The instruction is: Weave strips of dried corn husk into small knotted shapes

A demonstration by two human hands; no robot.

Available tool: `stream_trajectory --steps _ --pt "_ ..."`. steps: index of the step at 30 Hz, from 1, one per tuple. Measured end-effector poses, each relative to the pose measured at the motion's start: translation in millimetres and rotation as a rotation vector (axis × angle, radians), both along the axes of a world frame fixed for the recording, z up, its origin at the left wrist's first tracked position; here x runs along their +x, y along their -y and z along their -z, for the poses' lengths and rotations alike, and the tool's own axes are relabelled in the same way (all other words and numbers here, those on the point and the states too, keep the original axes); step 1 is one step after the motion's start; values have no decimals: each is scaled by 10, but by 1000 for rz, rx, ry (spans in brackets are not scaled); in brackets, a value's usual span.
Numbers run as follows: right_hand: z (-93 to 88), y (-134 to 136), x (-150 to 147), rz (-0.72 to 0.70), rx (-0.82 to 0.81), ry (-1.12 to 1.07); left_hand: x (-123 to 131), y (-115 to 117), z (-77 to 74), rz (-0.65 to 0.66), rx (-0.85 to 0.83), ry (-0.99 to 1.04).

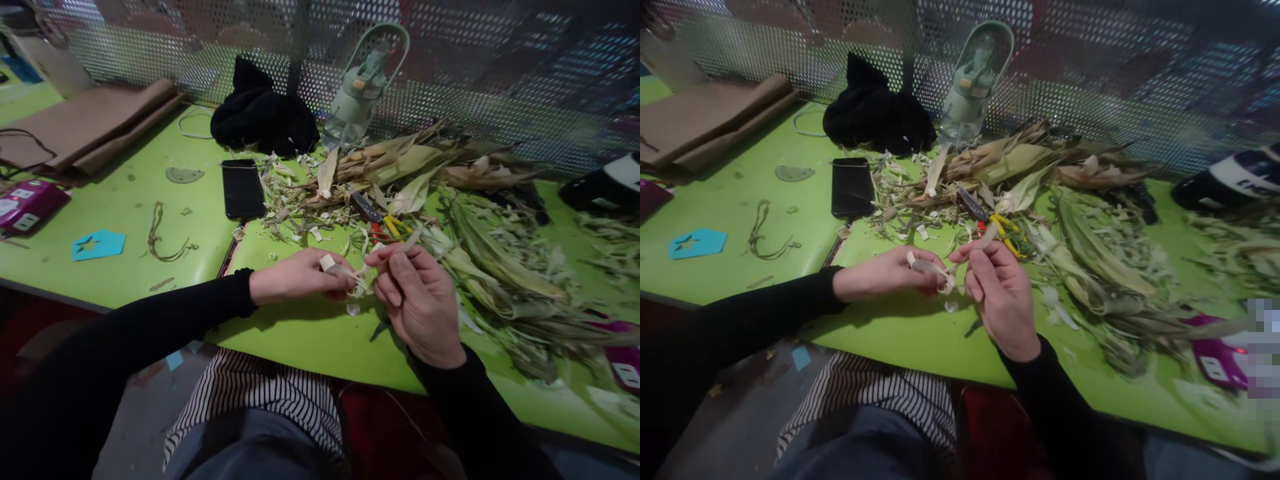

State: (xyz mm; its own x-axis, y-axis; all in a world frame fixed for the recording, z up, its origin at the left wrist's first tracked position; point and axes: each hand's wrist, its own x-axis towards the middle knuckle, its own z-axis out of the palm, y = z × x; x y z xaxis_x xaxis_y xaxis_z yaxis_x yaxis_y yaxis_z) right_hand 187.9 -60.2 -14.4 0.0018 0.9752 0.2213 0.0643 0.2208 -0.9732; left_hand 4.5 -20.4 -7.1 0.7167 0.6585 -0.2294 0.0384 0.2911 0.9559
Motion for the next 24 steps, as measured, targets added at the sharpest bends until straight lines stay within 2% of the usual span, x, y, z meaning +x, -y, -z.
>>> stream_trajectory --steps 2,7,10,16,20,24 --pt "-41 13 23 -28 16 52 -3 -12 1 -4 -61 21" --pt "-170 56 72 -83 104 441 -16 -10 -40 -10 -113 44" --pt "-207 62 87 -92 151 587 -25 -12 -82 -32 -160 47" --pt "-190 35 99 -74 252 697 -26 -28 -95 -55 -281 73" --pt "-217 -6 142 -160 381 722 -23 -39 -71 -45 -353 81" --pt "-231 -35 188 -202 427 720 -28 -38 -64 -54 -356 92"
